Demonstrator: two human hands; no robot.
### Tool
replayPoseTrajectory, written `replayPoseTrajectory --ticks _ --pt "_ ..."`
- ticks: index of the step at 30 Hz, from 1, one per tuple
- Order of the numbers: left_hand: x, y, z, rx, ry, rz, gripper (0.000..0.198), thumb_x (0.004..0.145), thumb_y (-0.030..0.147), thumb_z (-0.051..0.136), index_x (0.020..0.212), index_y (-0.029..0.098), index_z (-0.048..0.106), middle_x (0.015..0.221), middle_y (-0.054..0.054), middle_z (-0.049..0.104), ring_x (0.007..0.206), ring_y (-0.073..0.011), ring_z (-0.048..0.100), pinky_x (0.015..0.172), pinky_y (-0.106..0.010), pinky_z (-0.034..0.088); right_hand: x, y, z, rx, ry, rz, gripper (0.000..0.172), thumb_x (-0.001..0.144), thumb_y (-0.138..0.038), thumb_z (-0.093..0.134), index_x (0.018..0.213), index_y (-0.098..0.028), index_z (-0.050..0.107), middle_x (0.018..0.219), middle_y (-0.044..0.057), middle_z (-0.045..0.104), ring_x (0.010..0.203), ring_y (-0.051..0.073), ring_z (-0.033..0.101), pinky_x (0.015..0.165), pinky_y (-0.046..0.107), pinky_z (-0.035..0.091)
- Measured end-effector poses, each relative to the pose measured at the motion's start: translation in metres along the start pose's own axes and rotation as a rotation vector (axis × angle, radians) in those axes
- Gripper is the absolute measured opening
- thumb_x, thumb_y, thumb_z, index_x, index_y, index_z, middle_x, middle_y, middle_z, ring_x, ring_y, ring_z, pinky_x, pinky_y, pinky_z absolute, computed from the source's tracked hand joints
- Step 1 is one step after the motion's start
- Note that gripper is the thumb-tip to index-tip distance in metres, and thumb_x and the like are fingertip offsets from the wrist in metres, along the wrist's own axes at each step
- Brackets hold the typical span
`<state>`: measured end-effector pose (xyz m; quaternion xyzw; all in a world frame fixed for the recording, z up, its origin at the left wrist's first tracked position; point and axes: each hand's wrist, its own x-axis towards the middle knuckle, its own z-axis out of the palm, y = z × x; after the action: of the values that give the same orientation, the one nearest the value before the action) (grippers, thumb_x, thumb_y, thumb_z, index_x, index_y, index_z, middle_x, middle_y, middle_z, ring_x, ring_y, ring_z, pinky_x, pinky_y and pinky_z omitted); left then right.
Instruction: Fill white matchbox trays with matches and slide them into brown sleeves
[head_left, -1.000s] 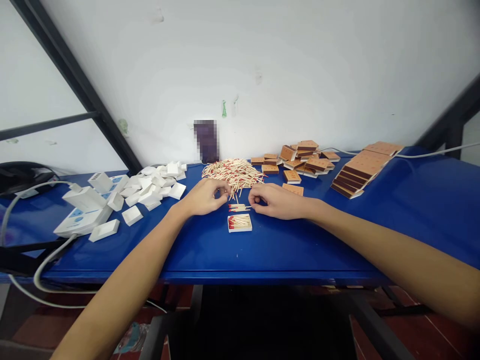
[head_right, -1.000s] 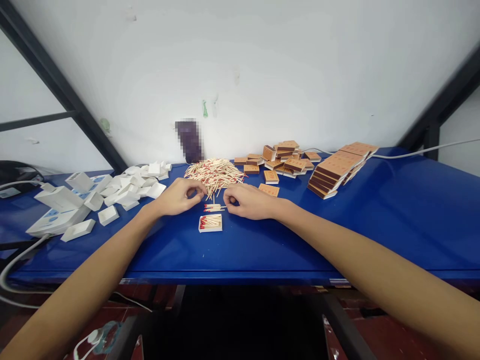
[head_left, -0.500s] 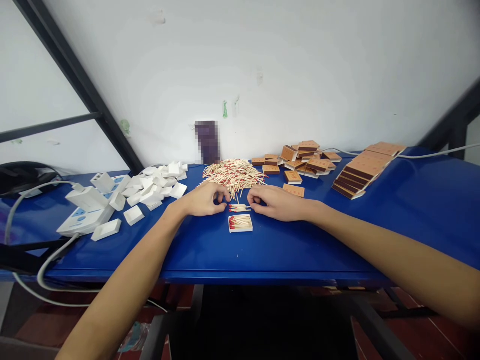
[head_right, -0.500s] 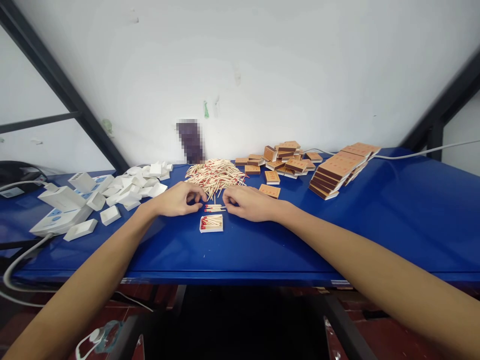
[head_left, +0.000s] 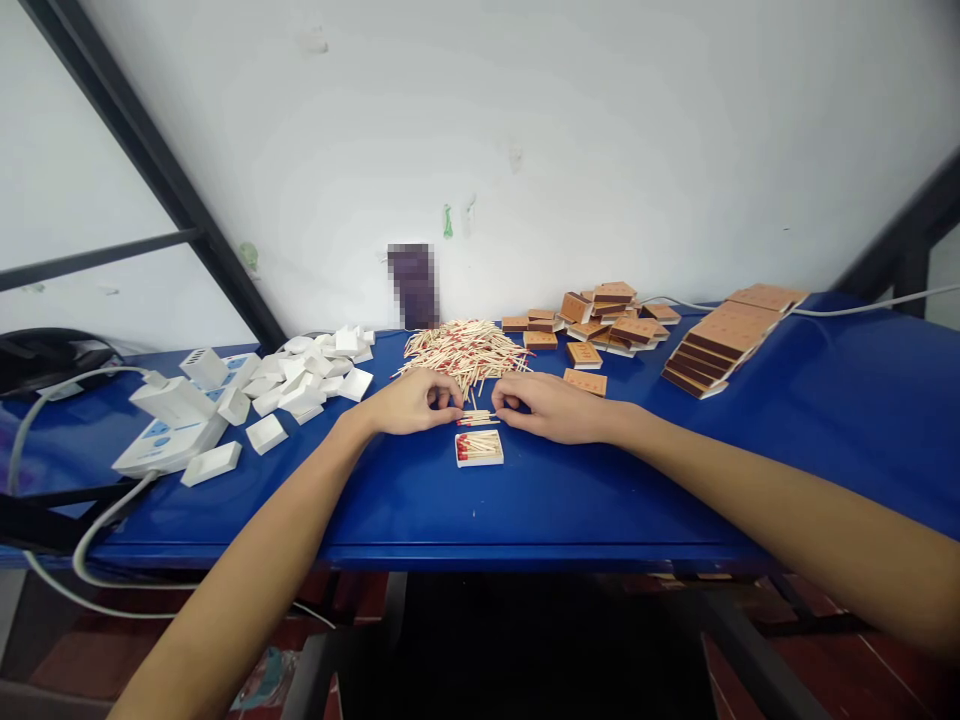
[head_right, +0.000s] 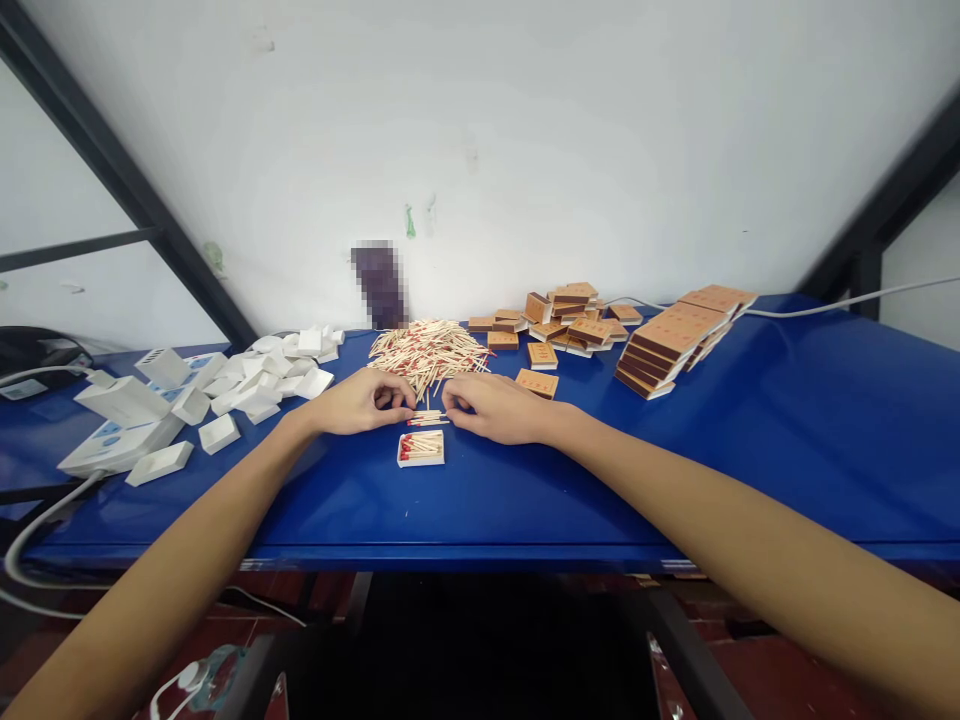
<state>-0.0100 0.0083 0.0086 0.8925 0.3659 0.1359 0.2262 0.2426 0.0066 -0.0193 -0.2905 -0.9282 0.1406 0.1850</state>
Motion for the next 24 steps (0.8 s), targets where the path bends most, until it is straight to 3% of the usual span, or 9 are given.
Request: replayPoseTrajectory --ticks 24 --pt "0.0012 0.0007 0.0020 -0.022 0.002 -0.024 0.013 0.080 0.025 0.062 0.084 0.015 0.069 0.067 0.001 0.062 0.057 -0.0087 0.049 0.055 -0.021 0.038 0.0006 0.0030 0.0010 0.011 0.024 0.047 0.010 0.090 -0.024 0.050 0.081 -0.021 0.049 0.075 0.000 0.056 0.066 0.014 0.045 0.062 0.027 0.031"
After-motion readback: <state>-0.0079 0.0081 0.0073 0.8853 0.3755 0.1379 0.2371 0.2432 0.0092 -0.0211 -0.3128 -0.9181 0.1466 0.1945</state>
